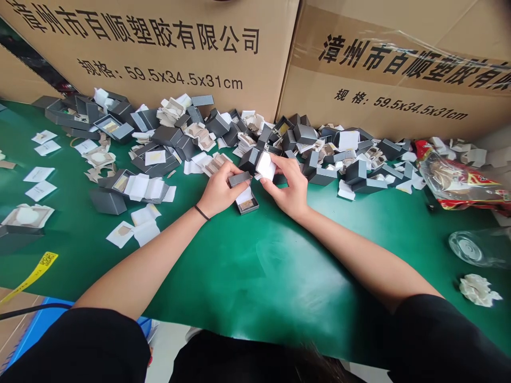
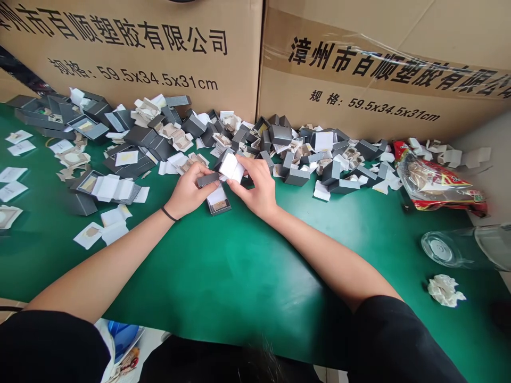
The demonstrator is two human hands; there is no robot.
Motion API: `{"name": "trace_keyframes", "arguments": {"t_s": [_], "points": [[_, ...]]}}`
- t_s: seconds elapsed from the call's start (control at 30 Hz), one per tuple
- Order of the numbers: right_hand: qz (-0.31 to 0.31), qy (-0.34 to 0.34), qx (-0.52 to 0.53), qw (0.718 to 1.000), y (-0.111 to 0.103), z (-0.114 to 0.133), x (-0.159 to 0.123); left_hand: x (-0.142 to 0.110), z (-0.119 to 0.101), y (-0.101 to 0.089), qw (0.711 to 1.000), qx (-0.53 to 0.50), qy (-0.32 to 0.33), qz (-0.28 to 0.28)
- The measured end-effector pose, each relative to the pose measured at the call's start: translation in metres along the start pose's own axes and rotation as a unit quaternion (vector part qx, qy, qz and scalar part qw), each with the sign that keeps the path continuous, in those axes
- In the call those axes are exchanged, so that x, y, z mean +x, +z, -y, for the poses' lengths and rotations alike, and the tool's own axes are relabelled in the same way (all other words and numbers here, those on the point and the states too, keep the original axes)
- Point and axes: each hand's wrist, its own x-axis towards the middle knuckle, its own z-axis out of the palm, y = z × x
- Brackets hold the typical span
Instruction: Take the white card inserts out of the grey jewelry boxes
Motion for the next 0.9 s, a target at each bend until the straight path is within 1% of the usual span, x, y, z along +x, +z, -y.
{"name": "trace_keyframes", "arguments": {"t_s": [0.07, 0.2, 0.3, 0.4, 0.5, 0.6, 0.67, 0.8, 0.9], "points": [[0.002, 0.003, 0.0, 1.0, 0.0003, 0.0003, -0.0003, -0.0004, 0.0006, 0.0003, 1.0, 0.005, 0.007, 0.0], [0.005, -0.006, 0.016, 1.0, 0.0011, 0.002, -0.0017, -0.0011, -0.0012, 0.0015, 0.999, 0.02, 0.021, -0.039], [0.028, -0.023, 0.037, 0.999, 0.0017, 0.0022, -0.0035, -0.0013, -0.0051, 0.002, 0.999, 0.027, 0.046, -0.013], [0.084, -0.046, 0.039, 0.995, 0.0025, 0.0019, -0.005, -0.0011, -0.0069, 0.002, 0.997, 0.033, 0.061, 0.023], [0.122, -0.063, 0.029, 0.99, 0.0037, 0.002, -0.0057, -0.0015, -0.0054, 0.0019, 0.995, 0.068, 0.068, 0.025], [0.128, -0.066, 0.029, 0.989, 0.0048, 0.0027, -0.006, -0.0022, -0.0029, 0.0022, 0.993, 0.095, 0.073, 0.016], [0.122, -0.053, 0.034, 0.991, 0.005, 0.0033, -0.0061, -0.0027, -0.0014, 0.0029, 0.993, 0.096, 0.067, 0.017], [0.101, 0.002, 0.057, 0.993, 0.0048, 0.0026, -0.0058, -0.0034, 0.0004, 0.0043, 0.995, 0.089, 0.044, 0.023], [0.103, 0.034, 0.074, 0.991, 0.0055, -0.0007, -0.0056, -0.002, 0.0022, 0.0019, 0.996, 0.072, 0.039, 0.022]]}}
